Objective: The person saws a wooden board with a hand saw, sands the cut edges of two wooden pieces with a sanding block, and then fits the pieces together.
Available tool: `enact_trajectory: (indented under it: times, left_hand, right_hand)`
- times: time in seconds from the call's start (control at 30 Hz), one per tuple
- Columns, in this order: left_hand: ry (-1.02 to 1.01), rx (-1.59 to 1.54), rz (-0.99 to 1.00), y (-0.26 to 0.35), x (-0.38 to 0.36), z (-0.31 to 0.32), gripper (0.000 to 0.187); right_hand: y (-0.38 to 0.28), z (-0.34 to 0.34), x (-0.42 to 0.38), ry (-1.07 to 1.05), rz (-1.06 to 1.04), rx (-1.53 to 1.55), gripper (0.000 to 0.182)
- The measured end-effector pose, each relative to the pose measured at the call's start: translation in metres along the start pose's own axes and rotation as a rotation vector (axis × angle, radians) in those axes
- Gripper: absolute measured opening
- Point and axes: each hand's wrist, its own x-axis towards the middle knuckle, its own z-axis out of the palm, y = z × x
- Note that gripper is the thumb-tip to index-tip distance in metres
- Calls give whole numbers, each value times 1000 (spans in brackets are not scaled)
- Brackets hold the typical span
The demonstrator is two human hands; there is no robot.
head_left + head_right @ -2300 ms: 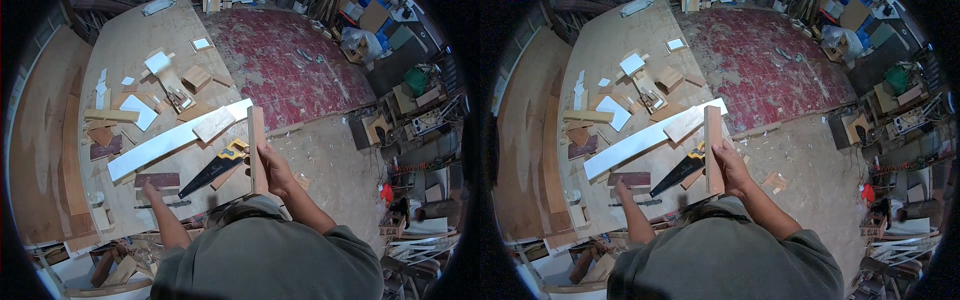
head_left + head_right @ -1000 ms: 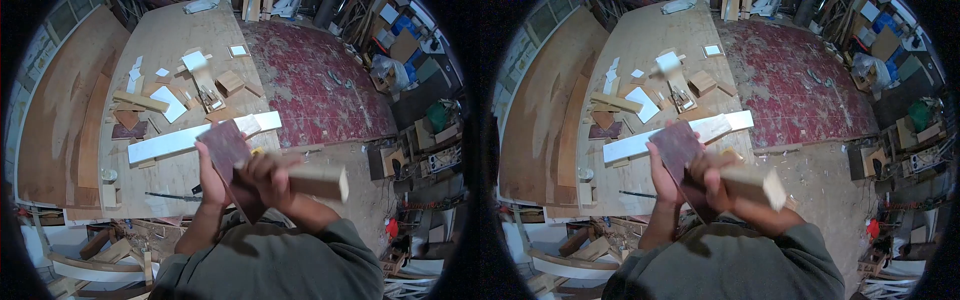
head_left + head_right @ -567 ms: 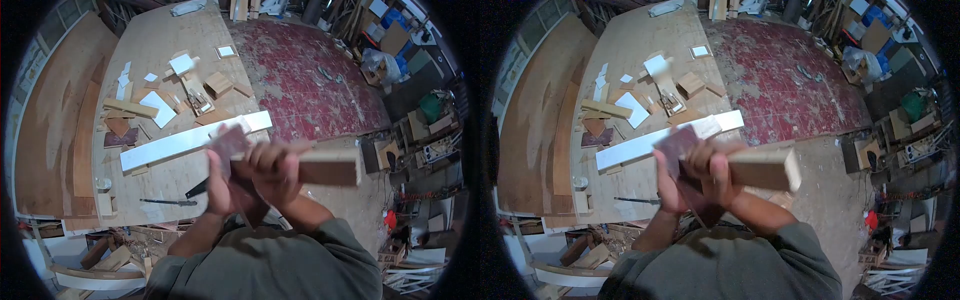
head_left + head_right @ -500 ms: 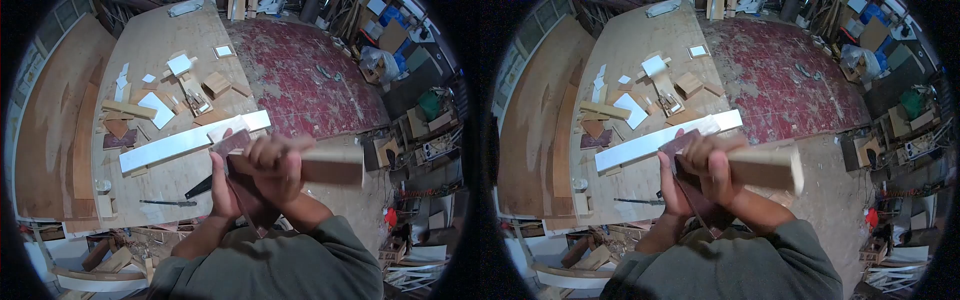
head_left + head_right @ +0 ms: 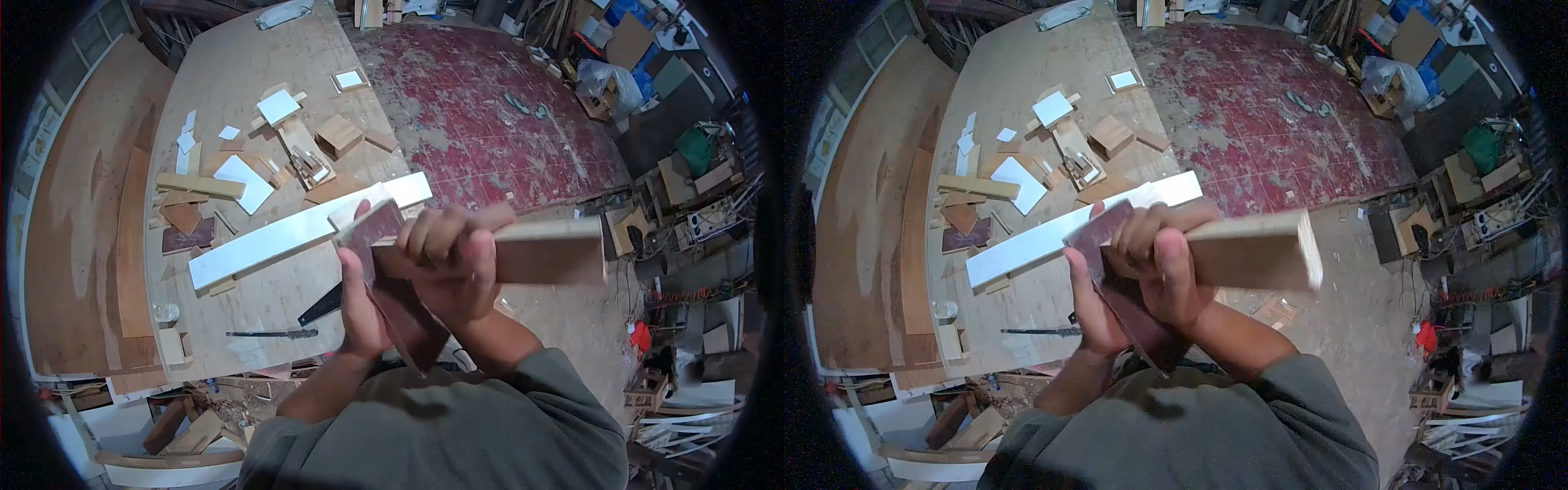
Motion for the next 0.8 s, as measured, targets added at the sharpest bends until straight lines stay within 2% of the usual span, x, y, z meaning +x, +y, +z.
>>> enact_trajectory:
  times: [0.03, 0.07, 0.13, 0.17, 0.2, 0.27, 0.3, 0.33, 0.4, 0.47, 0.53, 0.6, 0.73, 0.8]
  left_hand:
    - [17, -105, -39, 2, 2, -2, 69]
    - [6, -102, -30, 12, 11, -7, 69]
    - [-271, 359, 120, 35, 23, -19, 71]
    - [-305, 435, 131, 33, 22, -22, 72]
    - [-300, 433, 119, 22, 15, -15, 72]
    - [29, 332, 181, -5, -1, 11, 73]
    - [-65, 405, 234, -10, 6, -16, 73]
    - [-77, 405, 238, 0, 10, -20, 73]
    - [-194, 364, 187, 31, 19, -30, 74]
    - [-208, 350, 156, 52, 26, -28, 75]
    - [-156, 516, 355, 59, 26, -19, 75]
    - [-152, 475, 359, 56, 22, -10, 75]
    - [-146, 425, 304, 44, 19, 0, 74]
    - [-150, 440, 299, 37, 22, 5, 74]
  right_hand:
    - [8, -3, -2, 5, -49, -22, 45]
    - [14, -14, -18, -62, -9, -64, 47]
    - [17, -7, -36, -93, -40, -32, 45]
    - [15, -14, -37, -104, -48, -82, 40]
    - [11, -14, -25, -94, -43, -86, 40]
    - [9, -16, 9, -31, -133, -53, 34]
    - [15, -14, 17, 157, -187, 148, 28]
    - [9, -14, 25, 284, -139, 274, 25]
    - [-4, -21, 30, 423, -122, 428, 25]
    - [-14, -28, 28, 432, -95, 456, 24]
    - [-17, -29, 28, 438, -70, 486, 24]
    - [-16, -26, 30, 481, -117, 469, 26]
    - [-7, -21, 27, 440, -160, 499, 26]
    - [-2, -13, 20, 397, -177, 416, 26]
